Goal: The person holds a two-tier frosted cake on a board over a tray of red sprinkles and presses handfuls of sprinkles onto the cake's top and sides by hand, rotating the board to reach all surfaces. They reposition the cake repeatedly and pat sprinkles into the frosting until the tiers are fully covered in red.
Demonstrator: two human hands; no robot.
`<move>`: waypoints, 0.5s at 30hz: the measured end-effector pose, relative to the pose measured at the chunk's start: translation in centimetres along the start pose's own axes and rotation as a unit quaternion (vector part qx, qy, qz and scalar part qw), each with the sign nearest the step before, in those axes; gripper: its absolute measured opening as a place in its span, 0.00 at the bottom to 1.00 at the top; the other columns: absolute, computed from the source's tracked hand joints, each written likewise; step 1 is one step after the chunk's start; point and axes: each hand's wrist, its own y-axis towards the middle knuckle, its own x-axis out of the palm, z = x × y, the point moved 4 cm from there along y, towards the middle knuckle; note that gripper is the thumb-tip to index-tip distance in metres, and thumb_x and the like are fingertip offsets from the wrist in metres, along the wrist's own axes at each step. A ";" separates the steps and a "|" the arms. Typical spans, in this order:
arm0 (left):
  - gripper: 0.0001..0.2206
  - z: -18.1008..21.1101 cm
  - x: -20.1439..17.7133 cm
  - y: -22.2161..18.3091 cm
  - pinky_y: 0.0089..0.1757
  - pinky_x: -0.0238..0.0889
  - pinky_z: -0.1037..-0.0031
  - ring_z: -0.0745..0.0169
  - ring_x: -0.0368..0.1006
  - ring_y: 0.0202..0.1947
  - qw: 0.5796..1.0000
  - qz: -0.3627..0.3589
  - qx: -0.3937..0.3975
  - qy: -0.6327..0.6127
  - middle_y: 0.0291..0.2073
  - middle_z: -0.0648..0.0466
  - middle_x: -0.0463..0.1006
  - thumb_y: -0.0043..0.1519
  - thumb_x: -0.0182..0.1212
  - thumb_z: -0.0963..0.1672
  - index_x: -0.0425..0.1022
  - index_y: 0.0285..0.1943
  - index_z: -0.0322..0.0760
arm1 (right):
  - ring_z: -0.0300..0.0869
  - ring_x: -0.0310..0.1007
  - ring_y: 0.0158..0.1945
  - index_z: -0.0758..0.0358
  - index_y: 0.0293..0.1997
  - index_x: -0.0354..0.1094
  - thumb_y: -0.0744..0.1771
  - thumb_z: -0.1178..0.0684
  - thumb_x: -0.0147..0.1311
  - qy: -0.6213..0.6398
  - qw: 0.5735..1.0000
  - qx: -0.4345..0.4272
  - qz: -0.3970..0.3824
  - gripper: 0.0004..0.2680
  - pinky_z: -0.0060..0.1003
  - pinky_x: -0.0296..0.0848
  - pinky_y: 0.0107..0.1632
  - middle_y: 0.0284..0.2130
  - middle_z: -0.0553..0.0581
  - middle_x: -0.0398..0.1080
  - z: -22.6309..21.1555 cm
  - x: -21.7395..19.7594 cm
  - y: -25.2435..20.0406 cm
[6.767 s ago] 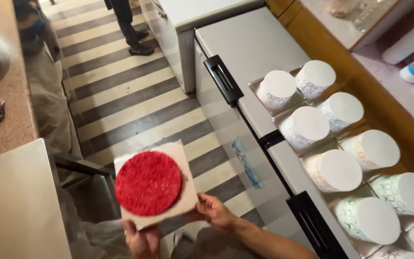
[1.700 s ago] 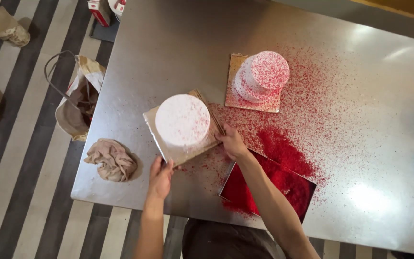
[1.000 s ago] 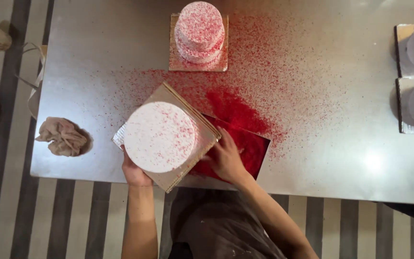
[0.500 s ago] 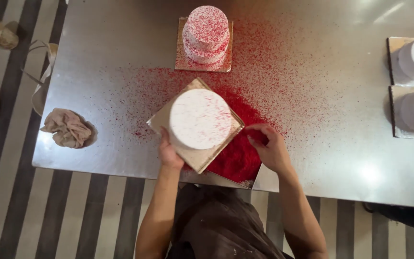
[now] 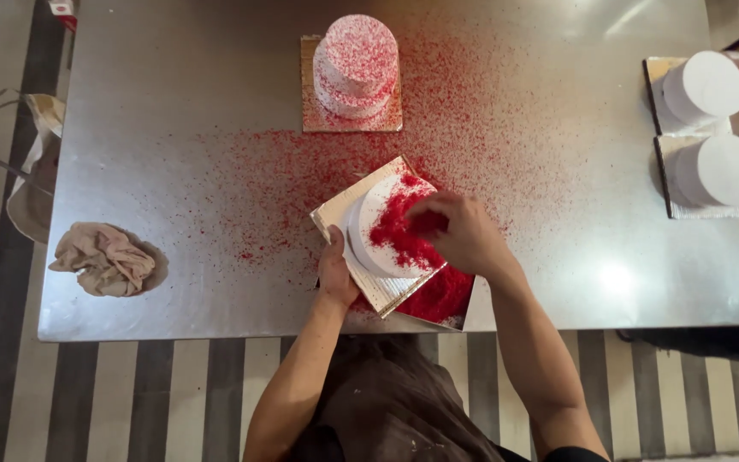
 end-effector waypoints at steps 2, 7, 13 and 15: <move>0.36 -0.6 -0.6 0.2 0.63 0.61 0.56 0.46 0.67 0.66 1.000 -0.005 -0.014 -0.006 0.67 0.44 0.69 0.67 0.46 0.59 0.58 0.75 0.31 | 0.50 0.81 0.40 0.64 0.44 0.78 0.60 0.64 0.60 -0.003 0.999 0.014 0.050 0.11 0.42 0.78 0.44 0.40 0.62 0.79 0.0 -0.2 0.9; 0.35 -0.9 1.0 -0.1 0.62 0.62 0.57 0.48 0.67 0.65 0.999 0.004 -0.046 0.024 0.66 0.46 0.69 0.65 0.45 0.60 0.58 0.74 0.34 | 0.46 0.82 0.37 0.63 0.45 0.78 0.62 0.63 0.60 -0.010 0.993 0.073 0.091 0.09 0.40 0.79 0.43 0.37 0.62 0.79 0.1 -0.8 2.2; 0.36 -2.1 1.0 0.4 0.63 0.61 0.57 0.48 0.67 0.65 0.998 -0.052 -0.040 0.002 0.66 0.46 0.70 0.67 0.48 0.59 0.58 0.75 0.31 | 0.47 0.80 0.31 0.63 0.45 0.79 0.62 0.62 0.61 -0.015 0.991 0.104 0.081 0.09 0.39 0.78 0.41 0.35 0.62 0.80 -0.7 -0.8 2.2; 0.36 -2.2 0.6 0.2 0.62 0.63 0.57 0.48 0.68 0.65 0.998 -0.017 -0.042 0.035 0.66 0.45 0.70 0.67 0.47 0.59 0.58 0.75 0.29 | 0.44 0.81 0.33 0.58 0.44 0.80 0.61 0.62 0.60 0.049 0.995 0.090 0.019 0.10 0.37 0.79 0.40 0.36 0.57 0.81 -0.8 0.0 1.6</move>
